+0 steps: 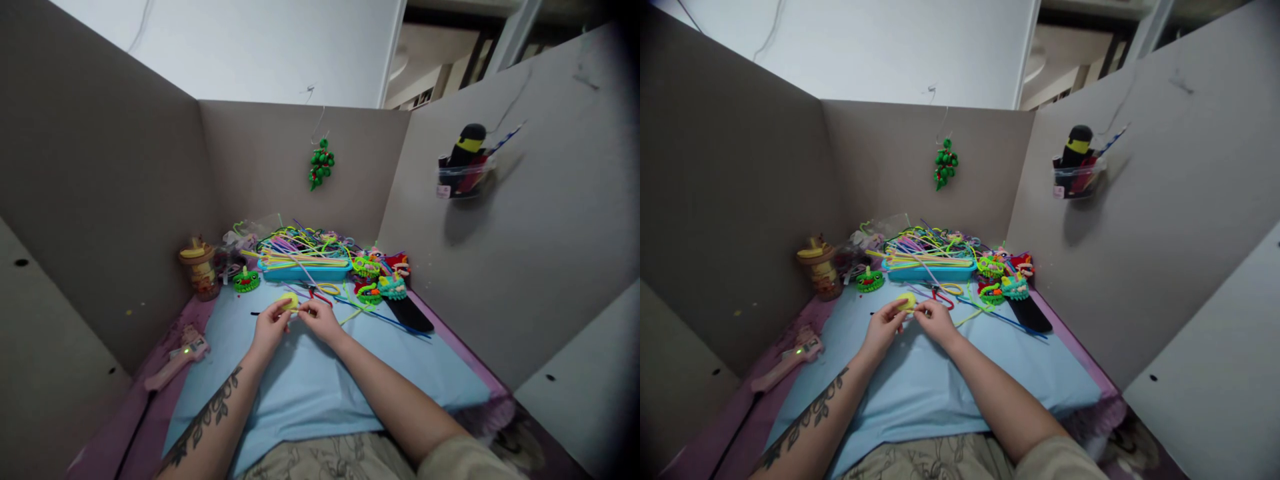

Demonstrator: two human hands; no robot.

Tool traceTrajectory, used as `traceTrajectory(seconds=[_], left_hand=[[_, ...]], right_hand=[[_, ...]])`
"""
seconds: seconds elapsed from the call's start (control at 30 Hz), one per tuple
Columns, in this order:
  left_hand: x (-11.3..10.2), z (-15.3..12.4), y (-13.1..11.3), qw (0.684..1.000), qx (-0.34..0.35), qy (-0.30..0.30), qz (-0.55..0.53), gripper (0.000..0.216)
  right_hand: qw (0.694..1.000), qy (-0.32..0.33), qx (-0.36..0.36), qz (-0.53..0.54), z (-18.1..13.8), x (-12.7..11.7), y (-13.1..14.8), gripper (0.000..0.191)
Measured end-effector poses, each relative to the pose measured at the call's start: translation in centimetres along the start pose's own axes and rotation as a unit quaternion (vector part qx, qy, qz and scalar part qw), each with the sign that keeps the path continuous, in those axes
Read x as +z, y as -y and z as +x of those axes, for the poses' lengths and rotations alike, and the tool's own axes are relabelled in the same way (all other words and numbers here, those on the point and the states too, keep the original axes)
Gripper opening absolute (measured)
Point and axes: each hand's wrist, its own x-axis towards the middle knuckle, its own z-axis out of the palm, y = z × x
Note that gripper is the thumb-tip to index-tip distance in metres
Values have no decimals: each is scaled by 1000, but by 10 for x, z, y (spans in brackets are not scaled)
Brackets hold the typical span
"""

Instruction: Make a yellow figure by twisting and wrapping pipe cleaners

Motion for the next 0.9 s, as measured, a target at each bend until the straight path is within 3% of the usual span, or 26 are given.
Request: traceTrajectory(seconds=[0.17,0.33,0.9], left_hand=[[1,-1,-3,1000,11,4,6,45],[1,-1,-1,1000,15,13,6,45],[1,-1,0,1000,19,15,19,46]], right_hand=[[982,74,73,160,2,-1,-6,19],[959,97,109,243,4,-4,-8,26],[979,44,97,175,2,-5,7,19]])
